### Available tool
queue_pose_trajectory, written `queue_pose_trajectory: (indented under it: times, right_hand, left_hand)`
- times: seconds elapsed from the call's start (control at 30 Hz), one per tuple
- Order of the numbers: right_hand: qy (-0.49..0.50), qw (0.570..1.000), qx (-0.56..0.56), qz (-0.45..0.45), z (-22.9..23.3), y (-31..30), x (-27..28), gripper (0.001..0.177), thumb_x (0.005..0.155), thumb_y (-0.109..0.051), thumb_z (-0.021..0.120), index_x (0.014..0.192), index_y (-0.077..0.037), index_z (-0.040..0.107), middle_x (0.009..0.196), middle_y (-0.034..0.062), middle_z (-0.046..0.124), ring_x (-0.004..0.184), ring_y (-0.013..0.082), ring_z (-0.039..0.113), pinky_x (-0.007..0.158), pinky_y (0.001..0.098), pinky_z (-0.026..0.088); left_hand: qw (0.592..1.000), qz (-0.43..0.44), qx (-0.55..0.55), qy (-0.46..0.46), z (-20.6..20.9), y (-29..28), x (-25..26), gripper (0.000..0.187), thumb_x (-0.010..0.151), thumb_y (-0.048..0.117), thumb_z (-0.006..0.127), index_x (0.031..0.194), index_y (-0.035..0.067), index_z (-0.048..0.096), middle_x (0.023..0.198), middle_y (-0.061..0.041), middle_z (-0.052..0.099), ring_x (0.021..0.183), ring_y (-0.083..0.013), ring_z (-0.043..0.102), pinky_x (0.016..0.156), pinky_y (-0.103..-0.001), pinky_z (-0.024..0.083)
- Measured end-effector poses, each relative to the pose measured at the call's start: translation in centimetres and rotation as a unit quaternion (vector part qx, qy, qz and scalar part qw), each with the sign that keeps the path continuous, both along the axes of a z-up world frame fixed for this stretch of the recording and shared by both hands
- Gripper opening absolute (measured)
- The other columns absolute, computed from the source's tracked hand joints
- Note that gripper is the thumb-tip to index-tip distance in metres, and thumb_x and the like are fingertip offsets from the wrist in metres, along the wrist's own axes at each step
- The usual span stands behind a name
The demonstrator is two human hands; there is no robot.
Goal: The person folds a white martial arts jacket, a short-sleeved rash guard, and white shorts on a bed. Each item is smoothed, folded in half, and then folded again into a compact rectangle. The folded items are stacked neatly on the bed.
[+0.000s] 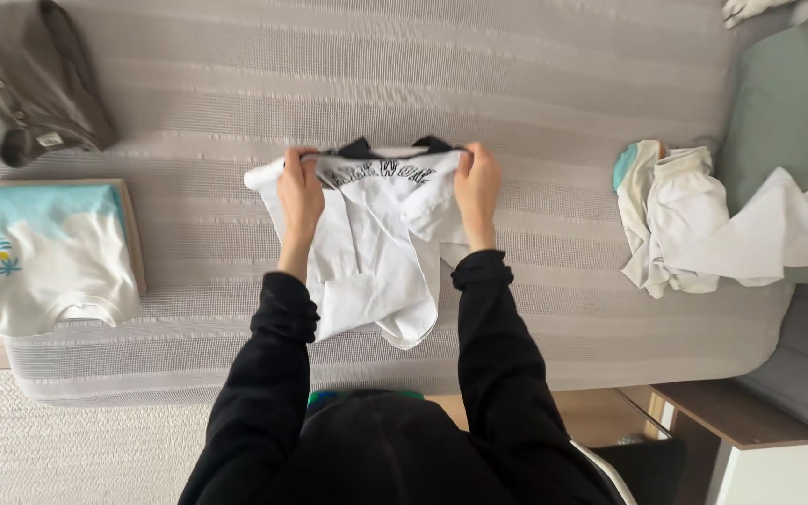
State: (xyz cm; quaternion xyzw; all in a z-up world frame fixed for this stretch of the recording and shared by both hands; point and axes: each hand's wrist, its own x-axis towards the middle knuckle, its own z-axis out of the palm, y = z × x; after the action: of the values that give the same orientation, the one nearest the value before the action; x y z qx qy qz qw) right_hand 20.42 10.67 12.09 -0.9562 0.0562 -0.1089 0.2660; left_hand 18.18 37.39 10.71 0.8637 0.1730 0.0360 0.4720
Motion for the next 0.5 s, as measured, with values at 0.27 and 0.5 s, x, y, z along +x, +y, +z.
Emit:
queue_pose_trajectory:
  times: [0.27,0.5]
  right_hand:
    - [-0.076,0.994,0.069,0.024,-5.3,-1.1,9.8,0.029,0.095,-0.009,0.056,0.122,-0.006,0.047,0.112,0.0167,0.057,0.103,0.0353,0.06,0.089,0.0416,0.049]
    - [0.004,0.988,0.099,0.119,-13.7,2.3,0.9,0.043,0.085,0.0,0.063,0.127,-0.001,0.054,0.125,0.0231,0.055,0.125,0.0433,0.046,0.106,0.05,0.036]
  left_hand:
    - [0.992,-0.081,-0.034,-0.086,-4.0,-1.0,10.7,0.038,0.101,0.011,0.048,0.132,0.02,0.028,0.129,-0.016,0.04,0.122,-0.0424,0.042,0.1,-0.054,0.041]
    - [0.98,-0.174,0.048,-0.082,-11.6,-2.7,3.0,0.074,0.085,-0.003,0.067,0.148,-0.001,0.029,0.146,-0.03,0.035,0.134,-0.0471,0.034,0.11,-0.054,0.032]
